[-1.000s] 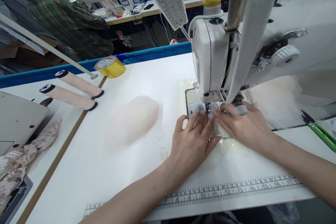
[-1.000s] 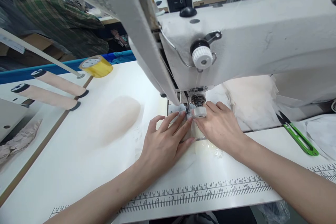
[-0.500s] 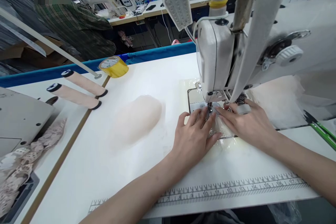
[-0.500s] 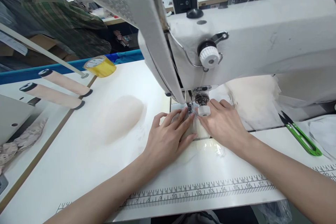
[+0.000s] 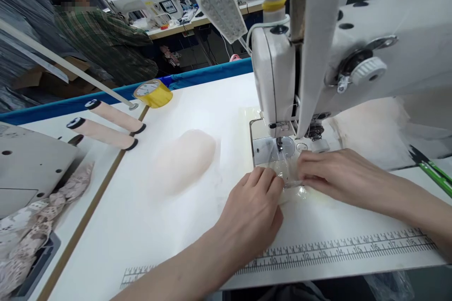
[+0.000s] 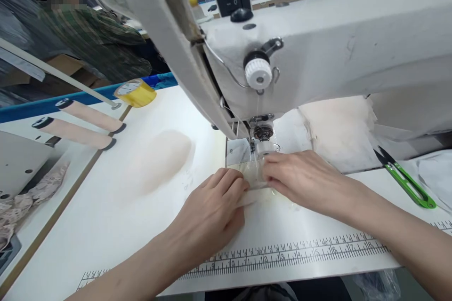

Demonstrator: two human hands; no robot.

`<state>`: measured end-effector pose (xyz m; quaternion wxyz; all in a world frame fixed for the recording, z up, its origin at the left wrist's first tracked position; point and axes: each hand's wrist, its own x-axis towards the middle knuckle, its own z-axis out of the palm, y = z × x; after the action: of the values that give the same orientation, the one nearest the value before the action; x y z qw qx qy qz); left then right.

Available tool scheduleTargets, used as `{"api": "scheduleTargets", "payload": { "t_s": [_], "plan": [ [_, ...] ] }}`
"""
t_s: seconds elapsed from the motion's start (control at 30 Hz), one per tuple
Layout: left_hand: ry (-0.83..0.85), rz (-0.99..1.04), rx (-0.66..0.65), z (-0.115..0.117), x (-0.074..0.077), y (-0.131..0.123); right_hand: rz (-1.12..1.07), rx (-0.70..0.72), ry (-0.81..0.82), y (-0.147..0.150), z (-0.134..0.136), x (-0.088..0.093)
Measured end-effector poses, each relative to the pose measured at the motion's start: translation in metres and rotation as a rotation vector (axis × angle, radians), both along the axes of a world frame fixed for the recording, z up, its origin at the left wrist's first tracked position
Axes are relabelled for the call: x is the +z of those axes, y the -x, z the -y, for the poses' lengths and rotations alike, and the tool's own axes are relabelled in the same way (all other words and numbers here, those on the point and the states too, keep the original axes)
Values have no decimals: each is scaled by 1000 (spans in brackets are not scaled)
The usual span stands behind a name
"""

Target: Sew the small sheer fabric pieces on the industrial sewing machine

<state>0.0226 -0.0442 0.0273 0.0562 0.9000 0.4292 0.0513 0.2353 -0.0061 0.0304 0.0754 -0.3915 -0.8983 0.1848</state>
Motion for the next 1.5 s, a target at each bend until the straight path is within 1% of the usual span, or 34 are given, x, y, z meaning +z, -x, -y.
{"api": "scheduleTargets", "payload": {
  "t_s": [0.1,0.13,0.2,0.27,0.33,0.4,0.47,0.53,0.63,0.7,0.83,0.93,1.0,1.23,1.37,1.5],
  "plan": [
    [-91,-31,15,-13,-11,-4,-71,-62,72,2,-3,-2],
    [-74,0,32,-18,-13,-4,-96,-77,82,2,-4,-3],
    [41,122,75,-28,-12,-3,-125,-83,63,2,-4,-5],
    [183,252,147,-35,-7,-1,-133,-73,-26,2,-4,-9],
    [299,335,202,-41,-1,0,-157,-96,-185,3,-5,-14],
    [360,363,201,-48,5,1,-214,-158,-365,5,-6,-18],
    [375,355,165,-55,9,2,-277,-206,-487,7,-7,-21],
    [413,346,149,-62,10,4,-308,-238,-525,9,-10,-22],
    [518,396,154,-68,7,7,-290,-271,-487,10,-11,-21],
    [549,458,140,-67,4,9,-264,-256,-457,10,-10,-19],
    [495,519,66,-60,-2,12,-243,-204,-442,11,-5,-15],
    [414,499,39,-55,-7,14,-219,-201,-427,12,-3,-15],
    [358,474,38,-53,-10,14,-198,-204,-448,12,-3,-17],
    [54,430,219,-53,-21,4,-228,-224,-656,14,-3,-21],
    [-55,461,267,-54,-27,-2,-208,-235,-644,16,-4,-20],
    [-75,519,242,-52,-30,-2,-202,-261,-621,16,-6,-21]
  ]
}}
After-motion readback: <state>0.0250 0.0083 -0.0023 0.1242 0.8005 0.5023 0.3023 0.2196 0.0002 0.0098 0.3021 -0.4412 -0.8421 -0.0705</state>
